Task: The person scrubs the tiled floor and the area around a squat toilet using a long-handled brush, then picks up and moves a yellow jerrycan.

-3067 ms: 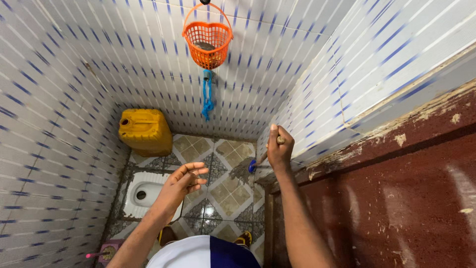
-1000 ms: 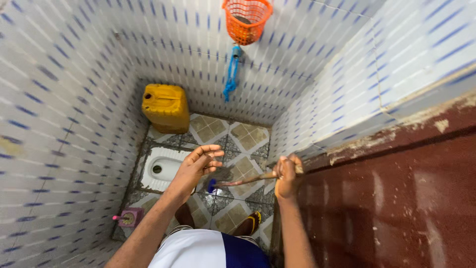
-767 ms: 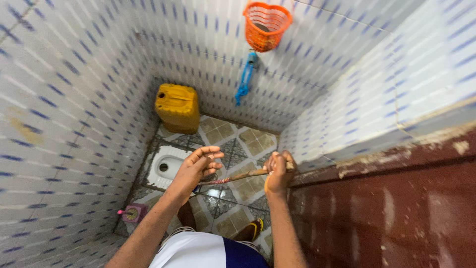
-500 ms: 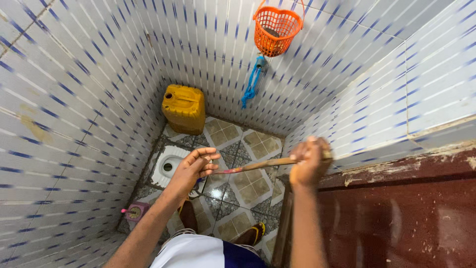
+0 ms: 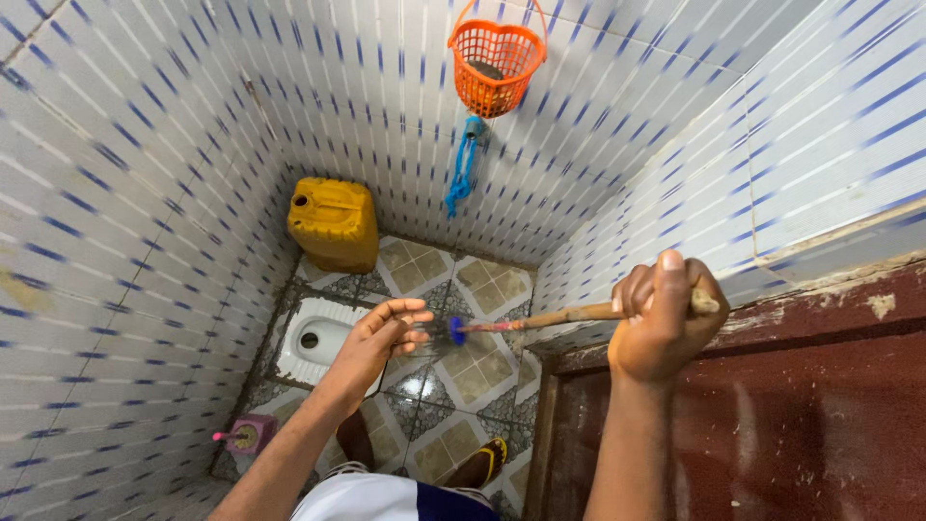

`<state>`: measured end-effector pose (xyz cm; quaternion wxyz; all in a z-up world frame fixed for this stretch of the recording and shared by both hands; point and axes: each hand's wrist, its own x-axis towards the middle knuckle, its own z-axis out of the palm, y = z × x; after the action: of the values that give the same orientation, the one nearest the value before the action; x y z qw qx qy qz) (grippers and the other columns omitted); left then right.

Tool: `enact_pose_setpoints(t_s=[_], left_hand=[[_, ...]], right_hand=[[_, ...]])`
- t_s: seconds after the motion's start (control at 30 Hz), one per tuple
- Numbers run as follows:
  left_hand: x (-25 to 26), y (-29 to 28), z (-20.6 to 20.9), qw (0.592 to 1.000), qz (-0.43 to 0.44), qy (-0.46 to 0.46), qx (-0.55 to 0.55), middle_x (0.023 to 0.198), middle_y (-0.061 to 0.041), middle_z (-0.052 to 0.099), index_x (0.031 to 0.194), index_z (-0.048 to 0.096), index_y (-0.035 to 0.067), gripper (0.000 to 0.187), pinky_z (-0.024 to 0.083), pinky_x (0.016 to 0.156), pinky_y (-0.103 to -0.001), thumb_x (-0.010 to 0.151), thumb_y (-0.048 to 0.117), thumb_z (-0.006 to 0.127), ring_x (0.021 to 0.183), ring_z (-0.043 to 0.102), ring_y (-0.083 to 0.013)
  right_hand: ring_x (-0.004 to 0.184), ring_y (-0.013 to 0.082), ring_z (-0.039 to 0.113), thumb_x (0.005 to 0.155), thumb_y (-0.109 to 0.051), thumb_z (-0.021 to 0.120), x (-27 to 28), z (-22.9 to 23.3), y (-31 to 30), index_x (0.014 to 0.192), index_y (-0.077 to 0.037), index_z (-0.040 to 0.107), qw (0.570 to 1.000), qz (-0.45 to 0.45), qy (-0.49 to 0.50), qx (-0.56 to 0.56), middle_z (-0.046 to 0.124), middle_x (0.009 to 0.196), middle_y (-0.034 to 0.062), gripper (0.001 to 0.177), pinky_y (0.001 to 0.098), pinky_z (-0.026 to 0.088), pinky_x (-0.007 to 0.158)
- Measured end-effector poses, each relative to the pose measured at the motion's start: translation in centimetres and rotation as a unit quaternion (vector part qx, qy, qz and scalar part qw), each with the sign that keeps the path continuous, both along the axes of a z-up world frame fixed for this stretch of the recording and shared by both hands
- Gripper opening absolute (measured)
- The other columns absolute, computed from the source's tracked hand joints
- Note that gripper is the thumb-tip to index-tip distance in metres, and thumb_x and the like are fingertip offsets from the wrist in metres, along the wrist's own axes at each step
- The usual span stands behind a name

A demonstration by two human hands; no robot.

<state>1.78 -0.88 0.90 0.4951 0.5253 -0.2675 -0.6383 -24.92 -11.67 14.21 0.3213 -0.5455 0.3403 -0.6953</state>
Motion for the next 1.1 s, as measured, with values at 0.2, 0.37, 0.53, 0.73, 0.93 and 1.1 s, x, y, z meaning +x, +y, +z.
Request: enact_pose_setpoints(t_s=[0.2, 0.37, 0.53, 0.73, 0.93, 1.1], left_hand=[[-0.5, -0.3, 0.5, 0.999, -0.009, -0.032, 0.02, 0.129, -0.006, 0.07, 0.133, 0.06, 0.01, 0.036, 0.053, 0.092, -0.029, 0.102, 0.022, 0.049, 0.102, 0.067, -0.0135], [-0.9, -0.4, 0.5, 0.999, -0.006, -0.033, 0.031, 0.13, -0.006, 0.071, 0.133, 0.061, 0.011, 0.036, 0.053, 0.091, -0.029, 0.101, 0.022, 0.049, 0.102, 0.068, -0.0139], [-0.8, -0.2, 0.6, 0.998, -0.005, -0.036, 0.049, 0.13, -0.005, 0.071, 0.133, 0.061, 0.011, 0.036, 0.053, 0.092, -0.03, 0.102, 0.022, 0.049, 0.102, 0.068, -0.0144], [-0.8, -0.3, 0.6, 0.998, -0.003, -0.046, 0.05, 0.13, -0.004, 0.071, 0.133, 0.061, 0.012, 0.036, 0.052, 0.092, -0.029, 0.102, 0.023, 0.049, 0.103, 0.068, -0.0139], [-1.7, -1.3, 0.8, 0.999, -0.007, -0.033, 0.023, 0.131, -0.006, 0.07, 0.134, 0.059, 0.01, 0.037, 0.053, 0.092, -0.03, 0.102, 0.023, 0.049, 0.103, 0.068, -0.0142], [-2.6, -2.3, 0.8, 0.999, -0.021, -0.036, 0.02, 0.13, -0.005, 0.07, 0.135, 0.059, 0.011, 0.038, 0.054, 0.094, -0.029, 0.101, 0.023, 0.05, 0.102, 0.069, -0.0123]], right_hand=[[0.038, 0.0062, 0.031, 0.106, -0.024, 0.062, -2.0, -0.4, -1.3, 0.067, -0.019, 0.037, 0.999, 0.02, 0.003, -0.036, 0.032, 0.051, -0.0028, 0.047, 0.0275, 0.036, 0.038], [0.044, 0.0076, 0.04, 0.101, -0.021, 0.062, -2.8, -7.4, -4.1, 0.064, -0.018, 0.041, 1.0, -0.018, 0.006, -0.004, 0.039, 0.053, -0.003, 0.042, 0.0307, 0.044, 0.042], [0.049, 0.0098, 0.048, 0.103, -0.029, 0.06, -3.2, -15.2, -4.5, 0.065, -0.017, 0.045, 0.986, -0.027, 0.076, 0.149, 0.046, 0.057, -0.0024, 0.042, 0.028, 0.049, 0.048], [0.056, 0.0097, 0.058, 0.102, -0.031, 0.058, -5.3, -14.6, -5.2, 0.072, -0.014, 0.055, 0.95, -0.05, 0.152, 0.269, 0.057, 0.064, -0.0025, 0.035, 0.0279, 0.048, 0.047], [0.059, 0.0103, 0.043, 0.11, -0.025, 0.06, -6.8, -17.7, -5.1, 0.078, -0.012, 0.049, 0.954, -0.197, -0.018, 0.223, 0.048, 0.071, -0.0011, 0.036, 0.0259, 0.044, 0.057], [0.058, 0.0102, 0.049, 0.102, -0.014, 0.062, -6.8, -20.3, -3.5, 0.07, -0.013, 0.048, 0.992, -0.059, 0.035, 0.109, 0.054, 0.07, 0.0004, 0.035, 0.0279, 0.047, 0.053]])
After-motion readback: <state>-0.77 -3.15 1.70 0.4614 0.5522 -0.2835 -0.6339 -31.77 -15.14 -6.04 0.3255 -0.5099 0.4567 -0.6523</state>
